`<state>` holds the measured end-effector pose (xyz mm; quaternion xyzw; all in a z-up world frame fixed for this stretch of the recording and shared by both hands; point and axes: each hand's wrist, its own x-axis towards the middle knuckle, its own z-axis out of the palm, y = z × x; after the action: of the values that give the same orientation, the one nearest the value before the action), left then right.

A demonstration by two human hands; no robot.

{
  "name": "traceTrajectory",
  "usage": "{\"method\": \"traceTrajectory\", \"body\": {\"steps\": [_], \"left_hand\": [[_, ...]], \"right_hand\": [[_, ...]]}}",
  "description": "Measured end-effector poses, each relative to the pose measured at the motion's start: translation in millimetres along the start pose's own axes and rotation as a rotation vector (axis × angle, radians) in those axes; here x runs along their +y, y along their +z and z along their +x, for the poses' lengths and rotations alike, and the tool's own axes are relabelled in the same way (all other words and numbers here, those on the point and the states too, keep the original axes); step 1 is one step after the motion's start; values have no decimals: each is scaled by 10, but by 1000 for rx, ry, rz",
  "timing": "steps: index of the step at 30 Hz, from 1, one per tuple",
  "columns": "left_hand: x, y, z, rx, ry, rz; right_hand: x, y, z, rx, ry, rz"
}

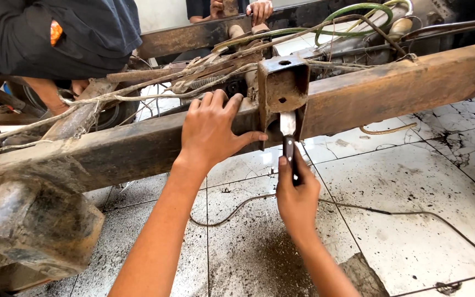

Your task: The person uses a chisel to scrape rust and debris from a metal frame component. The left hand stabilizes the frame while the right hand repeatedly strikes and scrapes the surface. A second person is visible in the background working on the same assembly.

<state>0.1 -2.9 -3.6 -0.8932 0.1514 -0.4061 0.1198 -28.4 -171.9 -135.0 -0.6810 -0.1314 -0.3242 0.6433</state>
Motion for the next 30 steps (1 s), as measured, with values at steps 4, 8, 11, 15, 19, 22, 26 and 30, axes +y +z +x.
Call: {"method": "traceTrajectory", "body": {"steps": [4, 8, 11, 15, 19, 22, 26, 30], "left_hand": [[-6, -21, -27, -23, -9, -33], [-16, -31, 51, 80, 19, -13], [3, -30, -28, -37, -24, -41], [-7, -32, -3, 30, 0, -28], [4, -17, -18, -60, -21, -42], [-11, -20, 51, 95, 12, -17], [-4, -31, 2, -20, -15, -14], [7, -28, 9, -28, -16, -11]], "right_hand": [[-121, -63, -100, -78, 384, 368], [-176, -182, 70, -89, 548, 651], [-189, -226, 99, -119, 720, 787], [39, -156, 187, -70, 244, 274], [-79, -238, 320, -57, 53, -90], [50, -218, 263, -25, -76, -143], [10, -181, 78, -137, 183, -106], [-29, -226, 140, -124, 93, -176]]}}
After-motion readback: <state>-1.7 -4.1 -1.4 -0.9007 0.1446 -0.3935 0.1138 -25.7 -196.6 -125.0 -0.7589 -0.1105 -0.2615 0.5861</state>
